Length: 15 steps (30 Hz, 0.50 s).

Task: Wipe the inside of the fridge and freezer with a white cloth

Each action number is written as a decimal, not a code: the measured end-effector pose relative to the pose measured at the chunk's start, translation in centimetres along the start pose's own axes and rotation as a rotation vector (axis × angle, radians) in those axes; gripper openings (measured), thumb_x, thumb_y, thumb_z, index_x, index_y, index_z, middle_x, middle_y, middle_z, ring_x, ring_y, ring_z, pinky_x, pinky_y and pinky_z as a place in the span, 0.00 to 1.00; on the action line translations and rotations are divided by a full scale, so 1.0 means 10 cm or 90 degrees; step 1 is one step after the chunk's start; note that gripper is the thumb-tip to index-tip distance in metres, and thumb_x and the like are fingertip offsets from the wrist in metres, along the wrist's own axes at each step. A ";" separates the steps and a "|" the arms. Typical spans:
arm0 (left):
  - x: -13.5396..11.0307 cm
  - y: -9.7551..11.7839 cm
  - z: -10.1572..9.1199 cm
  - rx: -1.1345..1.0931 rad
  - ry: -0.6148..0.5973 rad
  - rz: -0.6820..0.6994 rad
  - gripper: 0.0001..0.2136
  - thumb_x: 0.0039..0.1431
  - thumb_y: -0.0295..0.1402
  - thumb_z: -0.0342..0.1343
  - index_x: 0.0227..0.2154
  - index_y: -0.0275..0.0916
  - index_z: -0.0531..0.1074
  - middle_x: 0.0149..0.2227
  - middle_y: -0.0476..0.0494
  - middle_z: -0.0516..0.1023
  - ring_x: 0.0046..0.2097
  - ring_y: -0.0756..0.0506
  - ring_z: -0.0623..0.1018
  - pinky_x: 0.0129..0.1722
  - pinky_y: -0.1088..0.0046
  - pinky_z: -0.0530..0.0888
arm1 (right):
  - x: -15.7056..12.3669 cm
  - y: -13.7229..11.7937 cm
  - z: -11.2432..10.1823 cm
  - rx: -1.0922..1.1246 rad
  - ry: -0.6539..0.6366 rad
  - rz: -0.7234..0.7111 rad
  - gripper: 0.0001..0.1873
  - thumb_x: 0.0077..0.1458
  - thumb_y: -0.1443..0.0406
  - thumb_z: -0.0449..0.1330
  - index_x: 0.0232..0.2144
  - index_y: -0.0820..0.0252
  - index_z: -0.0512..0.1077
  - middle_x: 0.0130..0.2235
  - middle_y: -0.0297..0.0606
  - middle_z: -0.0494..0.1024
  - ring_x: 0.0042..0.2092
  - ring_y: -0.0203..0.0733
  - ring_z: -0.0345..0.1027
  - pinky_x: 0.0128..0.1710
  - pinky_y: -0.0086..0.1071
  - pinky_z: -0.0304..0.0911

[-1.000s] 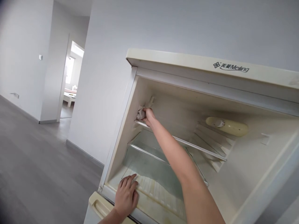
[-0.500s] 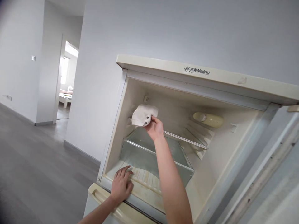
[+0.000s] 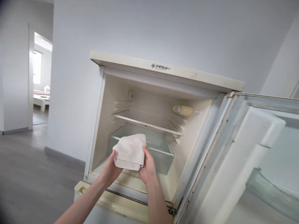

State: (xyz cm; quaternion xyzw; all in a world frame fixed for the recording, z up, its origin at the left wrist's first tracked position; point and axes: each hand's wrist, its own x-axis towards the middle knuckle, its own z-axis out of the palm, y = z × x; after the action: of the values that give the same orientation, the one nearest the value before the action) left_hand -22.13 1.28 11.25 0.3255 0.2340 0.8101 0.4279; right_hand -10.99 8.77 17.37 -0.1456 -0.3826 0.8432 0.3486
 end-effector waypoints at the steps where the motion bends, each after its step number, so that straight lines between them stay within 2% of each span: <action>1: 0.03 0.07 0.10 -0.035 0.063 -0.031 0.25 0.58 0.48 0.52 0.54 0.40 0.67 0.57 0.42 0.72 0.64 0.40 0.62 0.65 0.60 0.59 | -0.01 0.01 -0.11 -0.008 0.004 -0.008 0.18 0.51 0.58 0.61 0.43 0.60 0.74 0.45 0.41 0.79 0.47 0.46 0.72 0.45 0.38 0.68; 3: 0.09 0.21 0.31 -0.056 0.157 -0.085 0.20 0.59 0.42 0.53 0.51 0.37 0.69 0.52 0.41 0.77 0.60 0.40 0.68 0.62 0.63 0.64 | -0.01 0.10 -0.41 -0.029 0.014 -0.042 0.20 0.48 0.57 0.63 0.43 0.57 0.73 0.47 0.39 0.78 0.46 0.44 0.73 0.44 0.36 0.68; 4: 0.14 0.28 0.42 -0.056 0.164 -0.103 0.20 0.59 0.41 0.53 0.50 0.36 0.70 0.50 0.39 0.78 0.58 0.40 0.71 0.60 0.63 0.66 | -0.02 0.18 -0.60 -0.049 0.032 -0.065 0.21 0.46 0.55 0.65 0.43 0.55 0.72 0.47 0.38 0.78 0.45 0.44 0.73 0.44 0.35 0.68; 6: 0.27 0.41 0.65 -0.042 0.161 -0.092 0.17 0.60 0.41 0.51 0.47 0.35 0.72 0.47 0.39 0.80 0.54 0.40 0.75 0.56 0.64 0.71 | -0.03 0.41 -1.04 -0.131 0.111 -0.101 0.24 0.43 0.52 0.66 0.42 0.54 0.71 0.45 0.39 0.78 0.43 0.45 0.74 0.43 0.36 0.67; 8: 0.50 0.52 0.92 -0.007 0.168 -0.017 0.15 0.60 0.40 0.51 0.43 0.36 0.74 0.45 0.40 0.81 0.50 0.41 0.77 0.52 0.66 0.74 | -0.06 0.72 -1.49 -0.299 0.253 -0.133 0.23 0.39 0.50 0.67 0.35 0.57 0.72 0.39 0.42 0.79 0.38 0.48 0.74 0.39 0.40 0.68; 9: 0.65 0.56 1.06 0.031 0.169 0.020 0.14 0.59 0.41 0.52 0.42 0.37 0.74 0.44 0.41 0.81 0.50 0.42 0.78 0.50 0.67 0.74 | -0.09 0.87 -1.69 -0.397 0.285 -0.201 0.21 0.42 0.50 0.65 0.34 0.58 0.72 0.39 0.43 0.78 0.38 0.49 0.74 0.41 0.41 0.67; 11: 1.03 0.59 1.35 0.142 0.147 0.115 0.16 0.60 0.44 0.50 0.40 0.38 0.73 0.44 0.42 0.81 0.49 0.43 0.78 0.48 0.68 0.75 | -0.16 1.11 -2.01 -0.603 0.245 -0.360 0.14 0.52 0.54 0.58 0.35 0.57 0.73 0.41 0.45 0.77 0.44 0.49 0.72 0.46 0.42 0.66; 13: 1.49 0.53 1.61 0.172 0.134 0.144 0.16 0.60 0.46 0.49 0.41 0.39 0.72 0.45 0.43 0.80 0.49 0.44 0.77 0.47 0.70 0.74 | -0.22 1.22 -2.20 -0.815 0.203 -0.522 0.10 0.57 0.62 0.53 0.36 0.55 0.73 0.46 0.43 0.76 0.49 0.48 0.69 0.49 0.43 0.64; 15: 1.95 0.40 1.84 0.207 0.139 0.145 0.19 0.63 0.47 0.44 0.44 0.38 0.70 0.46 0.40 0.78 0.50 0.44 0.76 0.49 0.68 0.73 | -0.24 1.21 -2.28 -0.963 0.214 -0.660 0.12 0.57 0.68 0.50 0.38 0.54 0.72 0.48 0.43 0.74 0.50 0.48 0.68 0.48 0.43 0.64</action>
State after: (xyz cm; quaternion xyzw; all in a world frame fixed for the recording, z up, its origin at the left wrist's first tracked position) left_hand -19.11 17.53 32.73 0.3249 0.3679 0.8352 0.2481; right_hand -3.38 13.90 -6.89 -0.2651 -0.7919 0.0763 0.5447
